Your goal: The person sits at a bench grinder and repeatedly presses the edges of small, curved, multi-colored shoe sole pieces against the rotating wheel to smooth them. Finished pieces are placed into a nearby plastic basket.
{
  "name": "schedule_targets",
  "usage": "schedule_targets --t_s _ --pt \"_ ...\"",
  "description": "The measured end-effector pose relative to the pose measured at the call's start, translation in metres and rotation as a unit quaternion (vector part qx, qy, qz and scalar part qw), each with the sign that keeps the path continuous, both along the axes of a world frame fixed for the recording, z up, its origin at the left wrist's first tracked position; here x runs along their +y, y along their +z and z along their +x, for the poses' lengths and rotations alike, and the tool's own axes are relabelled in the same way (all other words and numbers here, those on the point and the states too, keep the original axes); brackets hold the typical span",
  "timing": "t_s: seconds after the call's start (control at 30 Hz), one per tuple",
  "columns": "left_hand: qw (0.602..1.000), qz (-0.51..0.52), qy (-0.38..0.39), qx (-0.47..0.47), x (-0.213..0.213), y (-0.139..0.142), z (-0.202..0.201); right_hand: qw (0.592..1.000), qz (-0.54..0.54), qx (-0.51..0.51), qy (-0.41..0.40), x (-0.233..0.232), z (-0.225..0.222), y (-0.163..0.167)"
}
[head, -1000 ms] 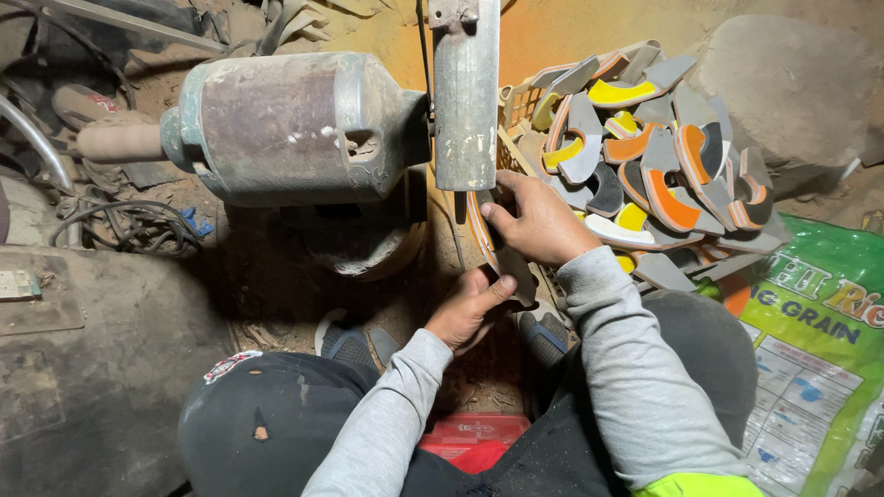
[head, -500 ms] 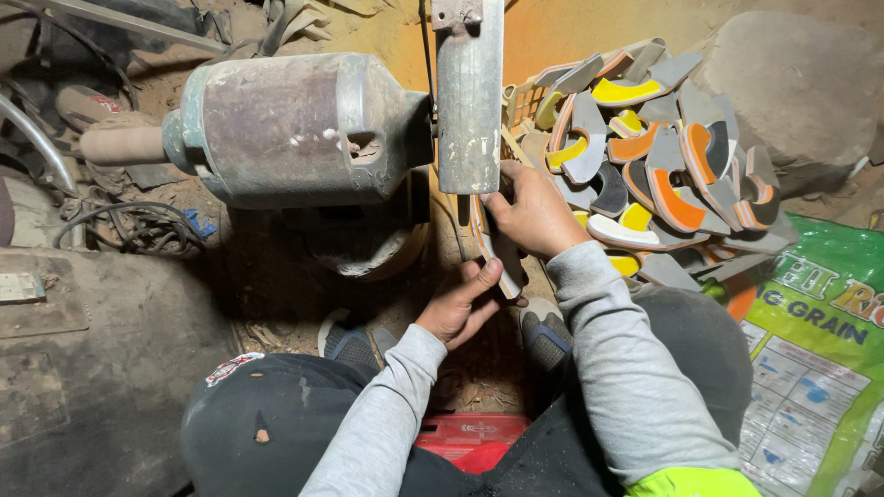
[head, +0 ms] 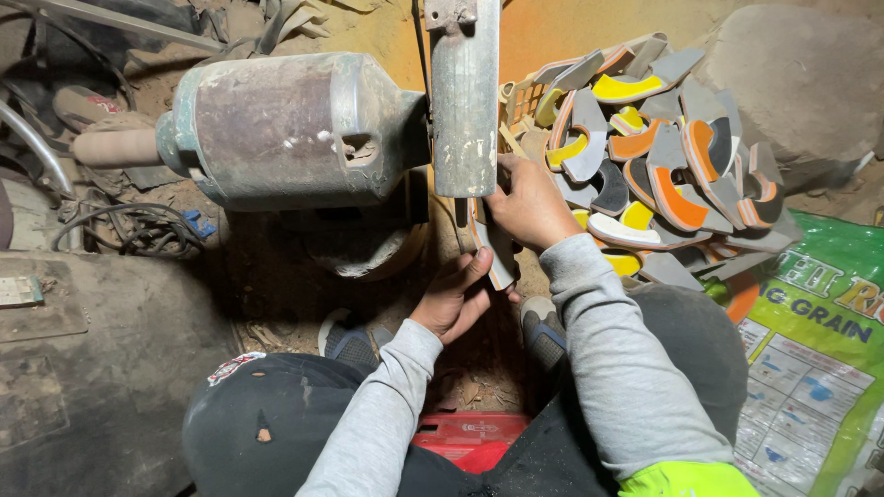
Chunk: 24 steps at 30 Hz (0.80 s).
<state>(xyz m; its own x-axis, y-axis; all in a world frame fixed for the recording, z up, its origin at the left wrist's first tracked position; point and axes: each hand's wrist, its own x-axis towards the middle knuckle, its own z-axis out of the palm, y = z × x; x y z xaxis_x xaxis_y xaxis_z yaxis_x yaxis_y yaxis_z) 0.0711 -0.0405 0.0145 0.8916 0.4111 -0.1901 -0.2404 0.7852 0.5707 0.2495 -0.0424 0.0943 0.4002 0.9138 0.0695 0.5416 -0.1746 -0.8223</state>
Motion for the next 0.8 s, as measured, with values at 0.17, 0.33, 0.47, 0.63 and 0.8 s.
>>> schedule_targets --t_s 0.17,0.33,0.47,0.63,0.8 --pt "1.000 0.013 -0.003 0.005 0.005 -0.004 0.003 1.000 0.007 -0.009 0.002 0.004 0.004 -0.007" --pt "1.000 0.026 0.000 0.003 0.007 -0.004 0.005 1.000 0.005 -0.013 -0.001 0.008 0.006 -0.011" --pt "1.000 0.018 -0.004 0.008 0.010 -0.003 0.007 1.000 -0.009 -0.001 -0.012 0.010 0.007 -0.011" --pt "1.000 0.019 -0.006 0.001 0.006 -0.002 0.004 0.999 -0.012 -0.033 -0.025 0.006 0.002 -0.008" --pt "0.999 -0.020 0.017 -0.023 -0.015 -0.004 -0.002 1.000 0.003 -0.013 0.002 -0.010 -0.006 0.000"
